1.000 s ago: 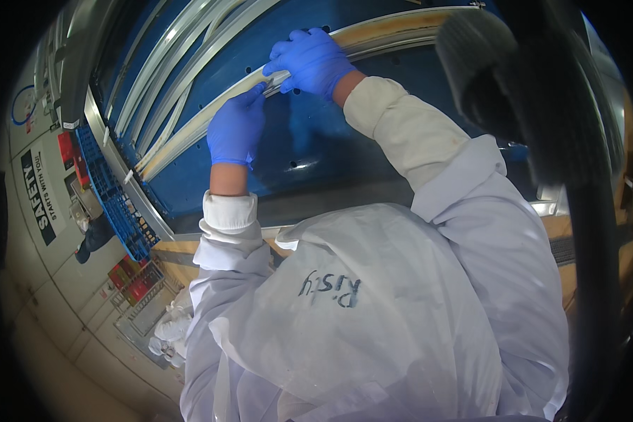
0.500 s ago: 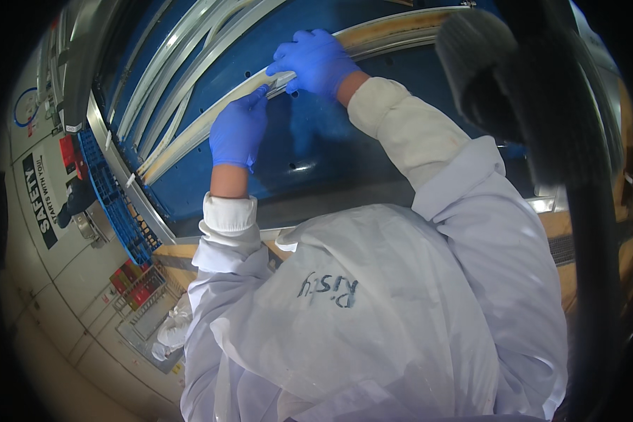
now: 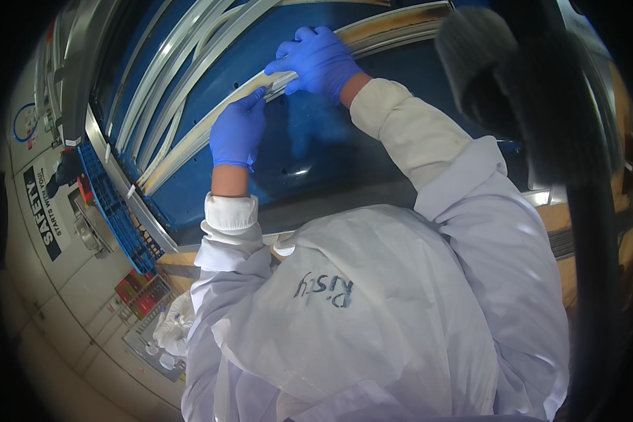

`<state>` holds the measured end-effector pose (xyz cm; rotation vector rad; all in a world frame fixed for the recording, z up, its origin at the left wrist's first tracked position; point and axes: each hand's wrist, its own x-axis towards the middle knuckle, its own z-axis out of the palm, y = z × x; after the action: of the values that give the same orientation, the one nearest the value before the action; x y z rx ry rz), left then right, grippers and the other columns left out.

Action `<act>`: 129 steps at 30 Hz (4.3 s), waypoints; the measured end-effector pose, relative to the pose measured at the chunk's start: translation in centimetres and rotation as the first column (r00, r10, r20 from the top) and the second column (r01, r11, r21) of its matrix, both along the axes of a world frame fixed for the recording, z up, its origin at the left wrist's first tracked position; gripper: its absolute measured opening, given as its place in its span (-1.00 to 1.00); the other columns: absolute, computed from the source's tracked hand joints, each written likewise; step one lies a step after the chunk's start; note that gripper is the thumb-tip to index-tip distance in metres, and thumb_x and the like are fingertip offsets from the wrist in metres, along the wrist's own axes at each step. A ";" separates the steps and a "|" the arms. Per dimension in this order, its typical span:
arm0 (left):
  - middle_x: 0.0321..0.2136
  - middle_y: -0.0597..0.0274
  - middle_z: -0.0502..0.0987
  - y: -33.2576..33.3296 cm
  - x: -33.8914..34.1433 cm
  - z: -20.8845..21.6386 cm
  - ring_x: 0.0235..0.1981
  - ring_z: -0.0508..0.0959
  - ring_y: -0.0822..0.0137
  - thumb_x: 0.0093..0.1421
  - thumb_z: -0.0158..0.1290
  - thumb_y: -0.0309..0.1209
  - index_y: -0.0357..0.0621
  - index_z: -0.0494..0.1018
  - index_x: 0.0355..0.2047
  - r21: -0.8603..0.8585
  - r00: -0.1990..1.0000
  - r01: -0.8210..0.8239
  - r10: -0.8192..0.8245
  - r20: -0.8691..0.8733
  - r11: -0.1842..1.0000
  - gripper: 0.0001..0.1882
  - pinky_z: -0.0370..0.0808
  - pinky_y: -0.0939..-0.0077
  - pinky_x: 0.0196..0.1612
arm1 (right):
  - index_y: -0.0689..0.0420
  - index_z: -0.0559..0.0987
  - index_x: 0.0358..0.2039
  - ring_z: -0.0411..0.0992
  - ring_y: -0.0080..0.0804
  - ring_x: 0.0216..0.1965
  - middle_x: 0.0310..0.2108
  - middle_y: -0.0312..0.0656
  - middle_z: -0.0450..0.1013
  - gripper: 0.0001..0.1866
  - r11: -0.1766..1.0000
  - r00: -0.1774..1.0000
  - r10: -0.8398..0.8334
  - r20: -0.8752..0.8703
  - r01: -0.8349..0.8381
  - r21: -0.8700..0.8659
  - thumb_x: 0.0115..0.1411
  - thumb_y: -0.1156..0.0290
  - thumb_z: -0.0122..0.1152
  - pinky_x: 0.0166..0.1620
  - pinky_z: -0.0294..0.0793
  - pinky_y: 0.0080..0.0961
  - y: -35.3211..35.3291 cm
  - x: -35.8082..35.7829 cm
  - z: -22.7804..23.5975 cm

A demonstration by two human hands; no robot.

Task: The person places long metal strips onto a blue curved surface, aligns them, and secures them with clips. They retrieve a curved metal piece from a nearby sink and position it on the surface. The person then uses a tool to tighten or adjust the clips holding the strips in place.

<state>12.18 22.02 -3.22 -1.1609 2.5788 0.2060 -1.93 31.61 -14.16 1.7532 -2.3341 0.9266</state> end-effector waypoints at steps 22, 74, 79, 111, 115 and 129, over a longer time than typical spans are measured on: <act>-0.32 0.07 0.62 1.6 -2.0 0.8 -0.25 0.60 0.01 0.27 -0.05 -0.07 0.37 0.55 -0.02 0.020 0.999 0.016 -0.017 0.032 1.000 -0.68 0.51 0.19 -0.15 | -0.46 0.61 -0.07 0.33 -0.40 -0.08 -0.15 -0.52 0.47 -0.53 0.999 0.999 -0.033 0.013 0.033 -0.030 -0.09 0.01 0.35 0.02 0.26 -0.36 3.6 -3.6 -0.1; -0.27 -0.01 0.60 4.0 -3.7 1.7 -0.20 0.59 -0.04 0.24 -0.01 -0.13 0.24 0.58 -0.06 0.203 0.988 -0.104 0.124 -0.088 0.974 -0.70 0.49 0.26 -0.10 | -0.54 0.51 0.07 0.31 -0.34 0.03 0.01 -0.43 0.41 -0.48 0.991 0.995 -0.086 -0.045 0.090 0.100 0.02 0.03 0.28 0.20 0.16 -0.26 6.0 -3.4 0.8; -0.27 -0.02 0.60 4.7 -4.2 0.4 -0.19 0.58 -0.05 0.24 -0.01 -0.12 0.25 0.58 -0.06 0.081 0.993 -0.048 0.056 -0.103 0.996 -0.69 0.49 0.26 -0.09 | -0.54 0.51 0.07 0.32 -0.34 0.03 0.01 -0.44 0.41 -0.48 0.993 0.996 -0.080 -0.045 0.084 0.084 0.02 0.03 0.27 0.19 0.17 -0.26 6.0 -3.1 0.8; -0.27 -0.08 0.59 2.1 -2.7 0.2 -0.23 0.59 -0.05 0.25 0.02 -0.13 0.20 0.58 -0.05 0.196 0.986 -0.008 0.040 -0.159 0.980 -0.69 0.49 0.27 -0.12 | -0.51 0.54 0.04 0.34 -0.35 0.00 -0.08 -0.44 0.44 -0.49 0.994 0.993 -0.109 -0.048 0.109 -0.003 -0.01 0.03 0.28 0.17 0.18 -0.24 5.8 -3.2 0.2; -0.28 -0.08 0.59 3.0 -3.3 1.0 -0.23 0.59 -0.05 0.25 0.01 -0.12 0.21 0.58 -0.05 0.218 0.993 -0.080 0.097 -0.070 0.973 -0.69 0.50 0.26 -0.13 | -0.49 0.56 0.01 0.34 -0.36 -0.01 -0.09 -0.43 0.45 -0.52 0.995 0.994 -0.100 -0.032 0.100 -0.011 0.00 0.05 0.29 0.16 0.17 -0.25 5.9 -3.3 0.2; -0.24 -0.02 0.60 3.6 -3.9 0.9 -0.20 0.58 -0.05 0.25 0.00 -0.09 0.26 0.58 -0.06 0.201 0.990 -0.095 0.113 -0.082 0.975 -0.69 0.50 0.26 -0.11 | -0.54 0.51 0.06 0.33 -0.40 0.02 -0.04 -0.47 0.43 -0.48 0.995 0.995 -0.092 -0.049 0.094 0.044 0.02 0.09 0.29 0.18 0.16 -0.29 5.8 -3.2 0.8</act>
<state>8.31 25.59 -2.28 -1.2397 2.5086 0.5377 -5.15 37.42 -13.37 1.6474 -2.4033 0.8150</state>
